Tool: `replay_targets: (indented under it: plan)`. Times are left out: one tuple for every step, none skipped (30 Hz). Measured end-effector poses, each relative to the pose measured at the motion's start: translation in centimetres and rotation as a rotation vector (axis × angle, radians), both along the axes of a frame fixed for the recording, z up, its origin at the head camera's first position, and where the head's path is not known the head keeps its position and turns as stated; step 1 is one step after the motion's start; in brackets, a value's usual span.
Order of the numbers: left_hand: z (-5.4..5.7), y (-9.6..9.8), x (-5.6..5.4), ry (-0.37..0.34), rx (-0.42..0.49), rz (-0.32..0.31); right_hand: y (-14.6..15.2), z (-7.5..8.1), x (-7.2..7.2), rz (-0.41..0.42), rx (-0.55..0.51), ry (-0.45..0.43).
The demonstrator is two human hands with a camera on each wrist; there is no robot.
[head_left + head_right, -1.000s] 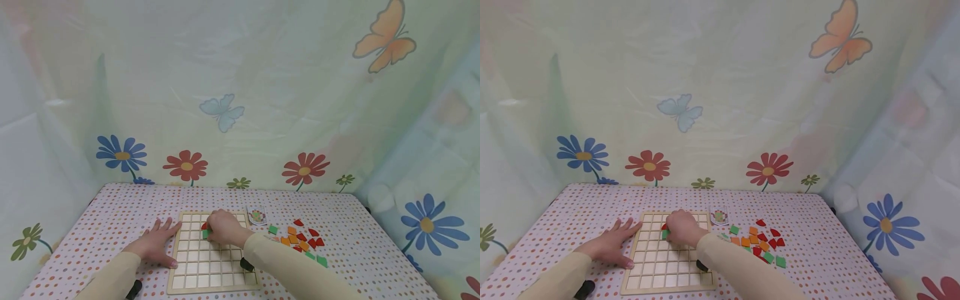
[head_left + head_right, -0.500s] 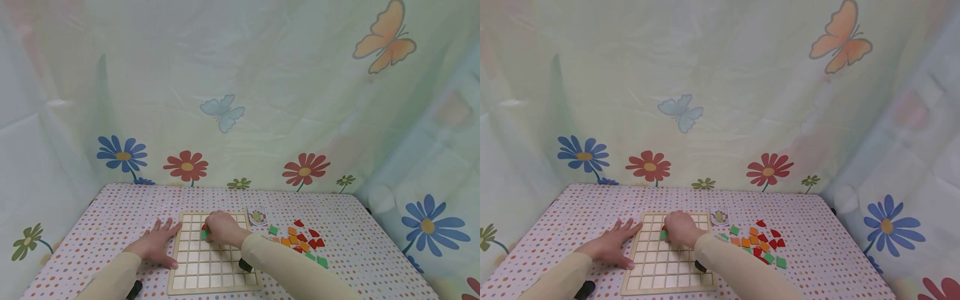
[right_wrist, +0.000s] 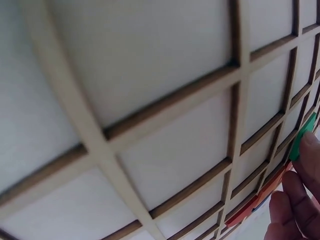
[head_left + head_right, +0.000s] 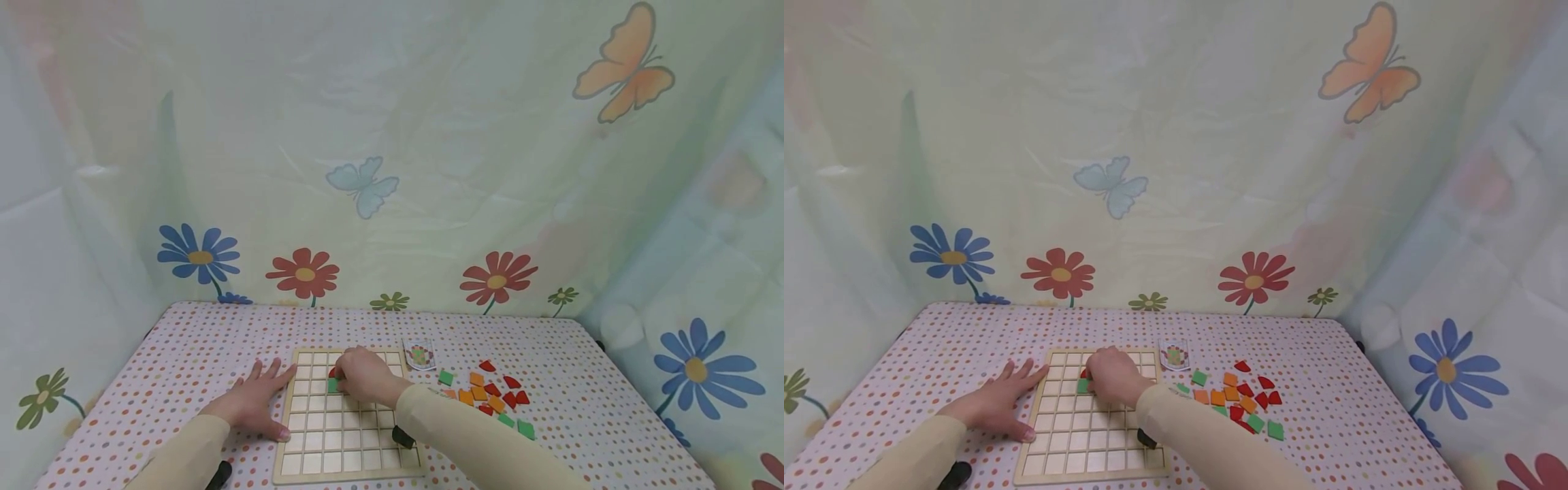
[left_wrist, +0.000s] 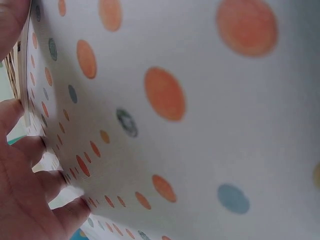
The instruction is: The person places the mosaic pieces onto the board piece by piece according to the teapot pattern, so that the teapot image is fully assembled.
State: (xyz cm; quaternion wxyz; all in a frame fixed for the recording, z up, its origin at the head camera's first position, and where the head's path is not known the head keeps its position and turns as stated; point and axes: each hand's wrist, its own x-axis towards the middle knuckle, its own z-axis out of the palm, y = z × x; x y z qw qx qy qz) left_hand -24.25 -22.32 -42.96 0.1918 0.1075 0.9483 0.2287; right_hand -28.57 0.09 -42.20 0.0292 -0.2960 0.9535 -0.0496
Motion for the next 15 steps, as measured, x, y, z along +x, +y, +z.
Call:
replay_targets:
  plan:
    - [0.03,0.01,0.00,0.000,-0.001,0.000,-0.01,0.01,0.01,-0.001,-0.004,-0.001]
    - [0.03,0.00,-0.01,0.001,-0.001,0.000,-0.02,0.03,0.00,-0.003,-0.007,-0.003]
    - [0.04,-0.01,-0.02,0.001,-0.001,0.000,-0.02,0.03,0.00,-0.003,-0.011,-0.003]
    - [0.03,-0.01,-0.04,0.000,-0.001,0.000,-0.02,0.05,-0.01,-0.004,-0.015,-0.007]
    - [0.04,-0.01,-0.05,-0.002,0.000,0.002,-0.03,0.04,-0.03,-0.006,-0.018,-0.010]
    - [0.00,-0.03,-0.06,-0.004,0.000,0.002,-0.03,0.04,-0.03,-0.006,-0.019,-0.015]
    - [-0.01,-0.03,-0.06,-0.005,-0.002,0.001,-0.02,0.06,-0.01,-0.006,-0.022,-0.022]
    - [-0.02,-0.02,-0.05,-0.007,-0.002,0.001,-0.01,0.04,0.00,-0.004,-0.024,-0.025]
    - [-0.03,-0.02,-0.04,-0.009,-0.002,0.001,0.01,0.03,0.03,-0.001,-0.026,-0.028]
    - [-0.07,-0.02,-0.06,-0.009,-0.003,0.001,0.03,0.02,0.04,0.001,-0.026,-0.031]
    - [-0.09,-0.03,-0.05,-0.009,-0.002,0.001,0.05,-0.03,0.06,0.004,-0.026,-0.029]
    - [-0.14,-0.04,-0.07,-0.008,-0.001,-0.002,0.08,-0.02,0.09,0.010,-0.027,-0.026]
    - [-0.22,-0.07,-0.14,-0.009,0.001,-0.001,0.12,-0.04,0.11,0.014,-0.029,-0.021]
    - [-0.38,-0.13,-0.24,-0.009,0.004,-0.002,0.15,-0.08,0.11,0.020,-0.029,-0.014]
    - [-0.58,-0.23,-0.35,-0.012,0.005,0.001,0.18,-0.09,0.11,0.024,-0.030,-0.008]
